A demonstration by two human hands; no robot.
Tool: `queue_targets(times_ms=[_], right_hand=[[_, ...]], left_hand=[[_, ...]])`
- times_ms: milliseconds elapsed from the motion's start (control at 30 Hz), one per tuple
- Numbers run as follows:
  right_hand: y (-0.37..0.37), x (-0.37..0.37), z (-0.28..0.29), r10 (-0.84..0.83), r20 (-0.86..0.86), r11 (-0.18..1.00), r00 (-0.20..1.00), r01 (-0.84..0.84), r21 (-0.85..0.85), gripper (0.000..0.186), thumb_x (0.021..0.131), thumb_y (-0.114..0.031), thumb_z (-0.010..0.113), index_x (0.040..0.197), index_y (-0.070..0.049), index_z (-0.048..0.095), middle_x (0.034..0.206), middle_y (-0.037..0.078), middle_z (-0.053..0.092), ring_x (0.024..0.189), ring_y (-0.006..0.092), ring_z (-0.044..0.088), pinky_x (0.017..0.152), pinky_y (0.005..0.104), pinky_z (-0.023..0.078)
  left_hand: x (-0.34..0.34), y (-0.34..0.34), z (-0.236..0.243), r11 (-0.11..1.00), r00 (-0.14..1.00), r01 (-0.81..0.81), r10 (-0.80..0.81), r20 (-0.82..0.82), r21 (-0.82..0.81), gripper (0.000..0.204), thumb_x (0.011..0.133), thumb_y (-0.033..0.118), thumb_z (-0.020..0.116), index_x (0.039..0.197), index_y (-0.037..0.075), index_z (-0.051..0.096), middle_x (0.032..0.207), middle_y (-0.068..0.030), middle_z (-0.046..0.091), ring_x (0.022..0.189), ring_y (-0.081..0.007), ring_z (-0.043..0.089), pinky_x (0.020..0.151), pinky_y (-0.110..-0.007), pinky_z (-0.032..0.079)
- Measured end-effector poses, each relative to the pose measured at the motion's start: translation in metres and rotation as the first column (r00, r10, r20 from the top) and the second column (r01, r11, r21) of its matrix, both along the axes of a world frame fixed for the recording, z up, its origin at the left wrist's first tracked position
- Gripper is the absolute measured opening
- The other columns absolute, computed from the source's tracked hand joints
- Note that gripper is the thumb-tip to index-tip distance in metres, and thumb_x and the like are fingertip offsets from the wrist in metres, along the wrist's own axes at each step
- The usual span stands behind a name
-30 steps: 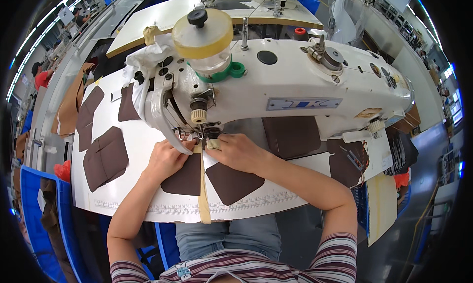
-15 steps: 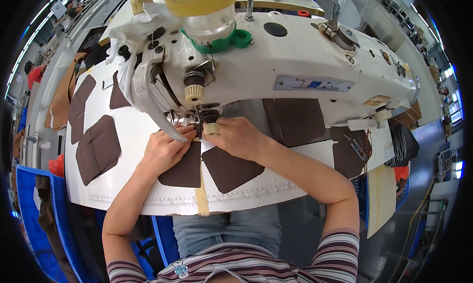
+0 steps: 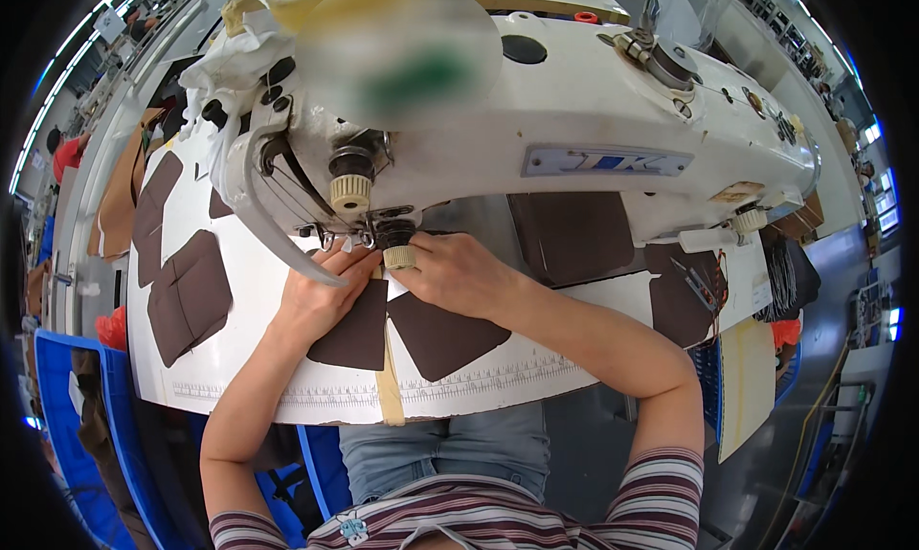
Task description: The person aligns and feeds fabric pieces through a sewing machine to sew them together, trimming the threads with thread snips.
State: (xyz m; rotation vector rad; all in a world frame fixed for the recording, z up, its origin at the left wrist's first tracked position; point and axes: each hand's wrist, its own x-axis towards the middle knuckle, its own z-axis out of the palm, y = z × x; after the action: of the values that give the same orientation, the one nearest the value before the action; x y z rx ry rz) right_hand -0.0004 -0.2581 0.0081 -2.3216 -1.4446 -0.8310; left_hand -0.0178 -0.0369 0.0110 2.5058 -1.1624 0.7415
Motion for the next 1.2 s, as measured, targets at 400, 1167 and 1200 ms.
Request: queue_targets(times_ms=[400,1167,1200], right_hand=[[0.0025,0.0005,-0.0041,-0.024,-0.025,0.999,0.999,0.024,0.023,0.004,0.074,-0.011,0.066,0.075,-0.009,0.063,0.073,0.0,0.055,0.075,0.0141,0.06,0.056,0.0265,0.054],[-0.0023,-0.0035,0.0023,-0.019,-0.131,1.0,0.991,0.018,-0.009,0.016,0.078,-0.012,0.064,0.092,-0.005,0.07,0.091,0.0,0.064,0.089,0.017,0.063,0.065,0.0292,0.056],[-0.0028,-0.0033,0.0018,-0.018,-0.129,1.0,0.992,0.017,-0.009,0.016,0.078,-0.012,0.065,0.091,-0.005,0.07,0.092,0.0,0.064,0.089,0.017,0.062,0.066,0.0291,0.057]], left_hand=[[0.0039,0.0001,0.0026,1.0,1.0,0.016,-0.016,0.009,-0.001,0.024,0.072,0.005,0.07,0.097,0.003,0.07,0.096,-0.0054,0.066,0.094,-0.0192,0.065,0.065,-0.03,0.056],[0.0066,0.0046,0.0083,0.988,0.984,0.043,-0.068,-0.163,-0.148,0.017,0.072,0.002,0.07,0.089,0.005,0.07,0.088,-0.0047,0.066,0.083,-0.0203,0.065,0.061,-0.031,0.055],[0.0061,0.0043,0.009,0.993,0.986,0.051,-0.067,-0.152,-0.108,0.018,0.072,0.002,0.07,0.09,0.004,0.07,0.089,-0.0048,0.066,0.084,-0.0199,0.065,0.06,-0.031,0.055]])
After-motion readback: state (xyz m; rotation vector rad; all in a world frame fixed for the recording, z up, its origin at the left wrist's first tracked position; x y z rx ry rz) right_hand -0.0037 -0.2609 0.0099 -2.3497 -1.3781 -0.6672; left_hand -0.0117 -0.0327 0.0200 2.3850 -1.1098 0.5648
